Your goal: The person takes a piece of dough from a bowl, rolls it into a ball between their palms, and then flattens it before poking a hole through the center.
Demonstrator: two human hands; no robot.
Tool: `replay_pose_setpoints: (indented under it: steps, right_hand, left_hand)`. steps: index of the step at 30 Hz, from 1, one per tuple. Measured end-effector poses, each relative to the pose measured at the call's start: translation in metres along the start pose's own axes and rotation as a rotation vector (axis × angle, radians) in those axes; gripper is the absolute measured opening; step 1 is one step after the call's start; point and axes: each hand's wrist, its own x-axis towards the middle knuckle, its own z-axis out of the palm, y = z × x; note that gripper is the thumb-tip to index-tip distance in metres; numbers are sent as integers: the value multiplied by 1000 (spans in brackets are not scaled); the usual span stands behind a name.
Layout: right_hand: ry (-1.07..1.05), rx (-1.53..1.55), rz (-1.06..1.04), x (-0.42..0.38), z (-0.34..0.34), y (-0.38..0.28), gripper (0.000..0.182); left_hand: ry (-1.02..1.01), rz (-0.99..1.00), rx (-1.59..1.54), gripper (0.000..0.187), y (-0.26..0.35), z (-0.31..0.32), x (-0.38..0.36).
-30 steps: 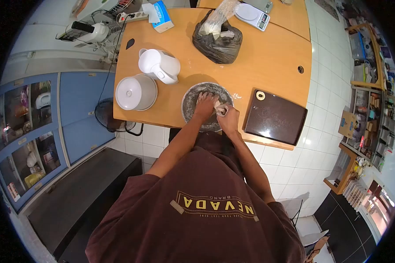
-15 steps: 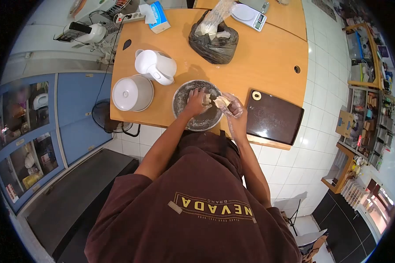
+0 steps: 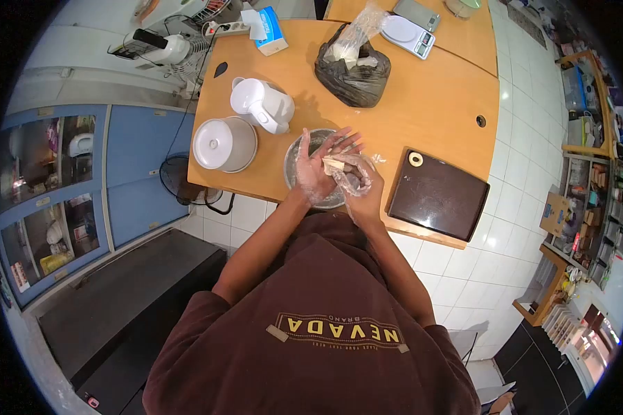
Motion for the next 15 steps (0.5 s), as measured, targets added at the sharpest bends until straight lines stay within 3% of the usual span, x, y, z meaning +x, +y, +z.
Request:
replay_pose_setpoints:
  steps: [2,6,9,15]
  right_hand:
    - [74,-38,-43,-2,6,-7,28]
    - [184,-225,-160,-4,0,-33,32]
    - [232,-516,-415,-3,-7,-39,37]
    - [113,-563,-496,-22,-3,-46,35]
  left_hand:
    - [-78,16,-154,95,-2,16,3]
    - [-99,28,-115,98,4,56,-4]
    - [-83,46,-28,97,7,64,-8]
    - [12,182,141,95,1,71,-17]
